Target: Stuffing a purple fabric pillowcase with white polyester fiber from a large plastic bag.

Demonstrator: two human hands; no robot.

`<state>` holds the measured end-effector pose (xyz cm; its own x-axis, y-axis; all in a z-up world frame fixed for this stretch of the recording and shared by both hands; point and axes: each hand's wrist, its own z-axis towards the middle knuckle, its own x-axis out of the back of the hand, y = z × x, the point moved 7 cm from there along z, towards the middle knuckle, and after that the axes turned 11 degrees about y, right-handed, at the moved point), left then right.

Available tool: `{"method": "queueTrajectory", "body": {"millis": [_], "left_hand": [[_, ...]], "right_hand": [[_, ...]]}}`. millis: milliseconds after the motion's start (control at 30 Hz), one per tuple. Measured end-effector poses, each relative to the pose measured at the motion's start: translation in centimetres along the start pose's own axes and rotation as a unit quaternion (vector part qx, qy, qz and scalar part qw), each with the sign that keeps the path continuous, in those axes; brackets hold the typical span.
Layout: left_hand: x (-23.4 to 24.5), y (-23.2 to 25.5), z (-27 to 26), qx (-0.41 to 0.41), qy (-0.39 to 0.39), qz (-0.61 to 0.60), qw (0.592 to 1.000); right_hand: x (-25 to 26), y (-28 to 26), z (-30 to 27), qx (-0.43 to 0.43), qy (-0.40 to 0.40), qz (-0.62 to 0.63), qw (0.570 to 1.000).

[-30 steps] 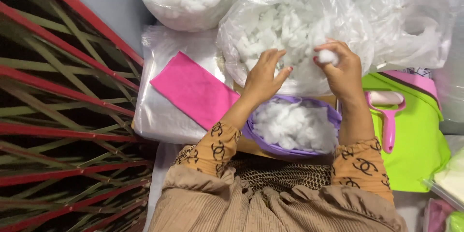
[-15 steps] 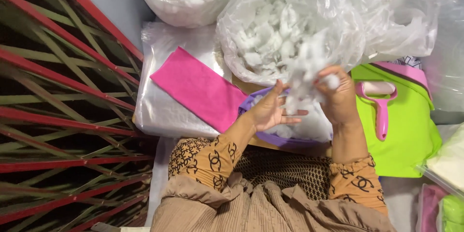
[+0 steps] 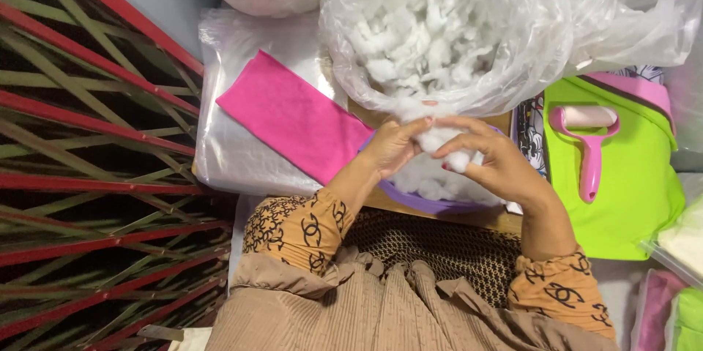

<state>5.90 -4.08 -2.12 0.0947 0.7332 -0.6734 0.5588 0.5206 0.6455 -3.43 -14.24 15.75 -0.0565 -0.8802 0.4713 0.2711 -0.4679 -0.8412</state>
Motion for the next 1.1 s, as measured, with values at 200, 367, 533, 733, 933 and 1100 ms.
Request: {"method": "queueTrajectory", "body": {"millis": [200,367,533,733,933,1100], "left_hand": [[-1.2,2.4,-2.4,-0.048,0.028,0.080,0.995],[-1.7,4.3,-3.9,-0.070,-0.005,0.170,0.983],[-2.0,5.7,-3.8,-0.102,0.013,0.202,0.974],[-0.6,6.9,-3.4,-0.159,0.071,0.229,0.958],[-2.7,4.6,-4.4,-0.323,-0.095,0.497,0.800],[-1.6,2.9,-3.4,-0.256,-0.028,0.578,0.774]], "right_hand": [[2.3,3.8,-1.4,-0.020,0.059,-0.003,0.998],[3.5,4.7,-2.5,-0.146,0.045,0.014,0.988],[5.6,4.6,-3.0,-0.090,0.091,0.021,0.992],[8.5,6.5,-4.6,-0.168,0.201,0.207,0.943],[4.3,11.0,-4.6,-0.145,0.128,-0.292,0.937],[-0.6,14.4,-4.3,-0.080,0.019,-0.466,0.881]]}}
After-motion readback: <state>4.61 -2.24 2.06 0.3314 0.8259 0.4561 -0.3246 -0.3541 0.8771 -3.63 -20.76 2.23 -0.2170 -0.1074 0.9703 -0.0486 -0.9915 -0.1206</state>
